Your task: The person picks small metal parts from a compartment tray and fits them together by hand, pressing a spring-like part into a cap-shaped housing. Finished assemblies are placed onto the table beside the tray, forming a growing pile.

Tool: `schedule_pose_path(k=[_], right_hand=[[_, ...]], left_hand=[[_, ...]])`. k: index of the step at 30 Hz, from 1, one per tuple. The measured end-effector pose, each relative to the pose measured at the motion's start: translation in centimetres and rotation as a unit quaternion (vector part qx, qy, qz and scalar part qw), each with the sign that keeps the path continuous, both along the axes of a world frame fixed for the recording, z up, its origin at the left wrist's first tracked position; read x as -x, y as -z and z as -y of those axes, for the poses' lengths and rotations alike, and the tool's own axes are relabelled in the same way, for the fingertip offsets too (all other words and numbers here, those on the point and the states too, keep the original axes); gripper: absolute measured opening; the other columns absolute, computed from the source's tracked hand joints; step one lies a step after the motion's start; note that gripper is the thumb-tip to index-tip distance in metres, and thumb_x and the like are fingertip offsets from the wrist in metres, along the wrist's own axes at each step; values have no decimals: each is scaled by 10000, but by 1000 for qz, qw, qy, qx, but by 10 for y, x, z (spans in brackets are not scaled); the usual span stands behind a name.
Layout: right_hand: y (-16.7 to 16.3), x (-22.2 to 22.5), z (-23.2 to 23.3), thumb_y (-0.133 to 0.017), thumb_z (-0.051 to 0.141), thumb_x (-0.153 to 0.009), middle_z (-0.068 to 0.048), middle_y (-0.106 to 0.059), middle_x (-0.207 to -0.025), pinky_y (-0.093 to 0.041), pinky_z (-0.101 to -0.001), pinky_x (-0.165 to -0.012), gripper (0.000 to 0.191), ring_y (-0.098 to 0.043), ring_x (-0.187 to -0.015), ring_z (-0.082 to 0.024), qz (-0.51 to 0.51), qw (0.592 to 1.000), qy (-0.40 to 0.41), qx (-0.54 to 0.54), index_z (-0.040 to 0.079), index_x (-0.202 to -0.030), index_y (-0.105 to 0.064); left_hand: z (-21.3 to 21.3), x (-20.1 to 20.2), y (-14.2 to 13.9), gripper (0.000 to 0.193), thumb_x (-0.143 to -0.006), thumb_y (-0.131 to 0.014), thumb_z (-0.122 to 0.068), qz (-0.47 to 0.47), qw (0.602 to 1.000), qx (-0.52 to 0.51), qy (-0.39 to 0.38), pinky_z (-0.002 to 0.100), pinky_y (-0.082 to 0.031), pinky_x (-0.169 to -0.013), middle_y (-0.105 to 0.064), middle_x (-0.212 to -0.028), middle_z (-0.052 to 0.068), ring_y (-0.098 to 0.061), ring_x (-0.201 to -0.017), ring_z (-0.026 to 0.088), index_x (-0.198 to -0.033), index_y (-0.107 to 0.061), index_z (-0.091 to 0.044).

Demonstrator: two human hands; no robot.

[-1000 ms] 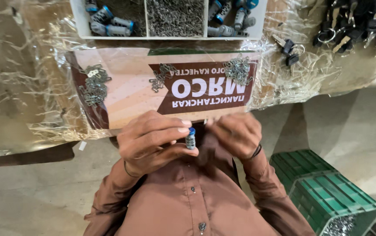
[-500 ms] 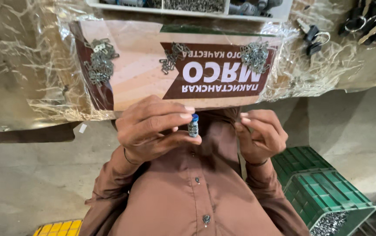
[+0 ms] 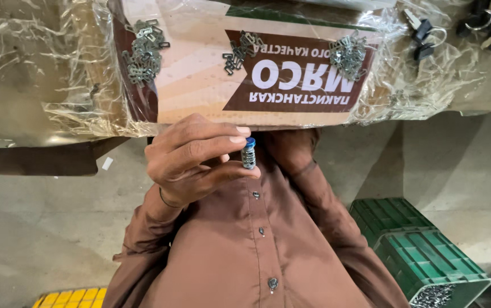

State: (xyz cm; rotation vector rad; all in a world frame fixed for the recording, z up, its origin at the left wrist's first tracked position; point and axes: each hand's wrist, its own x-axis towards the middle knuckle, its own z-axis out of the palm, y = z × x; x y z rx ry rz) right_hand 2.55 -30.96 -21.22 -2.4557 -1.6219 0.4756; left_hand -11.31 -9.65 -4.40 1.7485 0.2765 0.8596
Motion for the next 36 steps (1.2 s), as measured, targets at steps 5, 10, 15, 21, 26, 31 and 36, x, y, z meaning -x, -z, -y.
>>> schedule_pose_path(k=[5, 10, 15, 21, 26, 31, 36], right_hand=[[17, -3, -15, -650, 287, -941, -189, -673, -1240, -479, -515, -972, 395, -631, -1139, -384, -52, 995, -45, -78, 67, -1267, -678], [-36, -15, -29, -656, 242, -892, -242, -674, -1200, -487, -514, -956, 416, -635, -1098, -421, -79, 993, -77, -42, 24, -1245, -690], [-157, -13, -17, -769, 34, -858, -120, -739, -952, -571, -352, -743, 175, -723, -821, -280, -305, 938, 78, -143, 40, -1025, -718], [-212, -5, -30, -776, -128, -846, -98, -676, -901, -556, -300, -710, 192, -668, -799, -192, -167, 904, 72, -387, -16, -974, -688], [-207, -5, -39, -750, -130, -841, -146, -689, -937, -570, -286, -688, 240, -697, -820, -228, -225, 892, 42, -390, -17, -1039, -676], [-192, 0, -32, -713, -89, -940, -206, -711, -962, -611, -258, -698, 459, -715, -850, -205, -341, 844, 96, -404, -30, -1334, -485], [-190, -7, -22, -733, -101, -908, -202, -731, -942, -615, -267, -696, 461, -721, -856, -220, -292, 866, 77, -398, 17, -1250, -448]], left_hand=[[6, 3, -5, 427, -801, -945, -208, 0, 1000, -7, -9, 284, -578, -696, -743, -1062, 125, -740, -900, 210, -1114, -715, -30], [11, -1, -8, 418, -779, -941, -224, 11, 1000, -20, -8, 296, -571, -704, -751, -1031, 115, -734, -851, 201, -1082, -725, -35], [13, -7, -7, 430, -796, -941, -224, -2, 1000, -23, 21, 303, -588, -736, -751, -1075, 115, -749, -895, 217, -1114, -715, -44], [16, -13, -2, 423, -821, -939, -220, 1, 999, -22, 47, 279, -552, -706, -754, -1122, 71, -688, -786, 150, -1161, -726, -87], [12, -11, -4, 432, -831, -935, -221, -2, 999, -16, 45, 268, -538, -690, -743, -1148, 53, -676, -794, 133, -1188, -722, -103], [13, -11, -2, 449, -819, -944, -234, -11, 999, -6, 47, 277, -533, -693, -738, -1138, 50, -667, -782, 135, -1186, -723, -103], [14, -15, -1, 466, -820, -942, -249, -11, 999, -7, 49, 292, -543, -718, -729, -1132, 43, -688, -836, 159, -1203, -716, -111]])
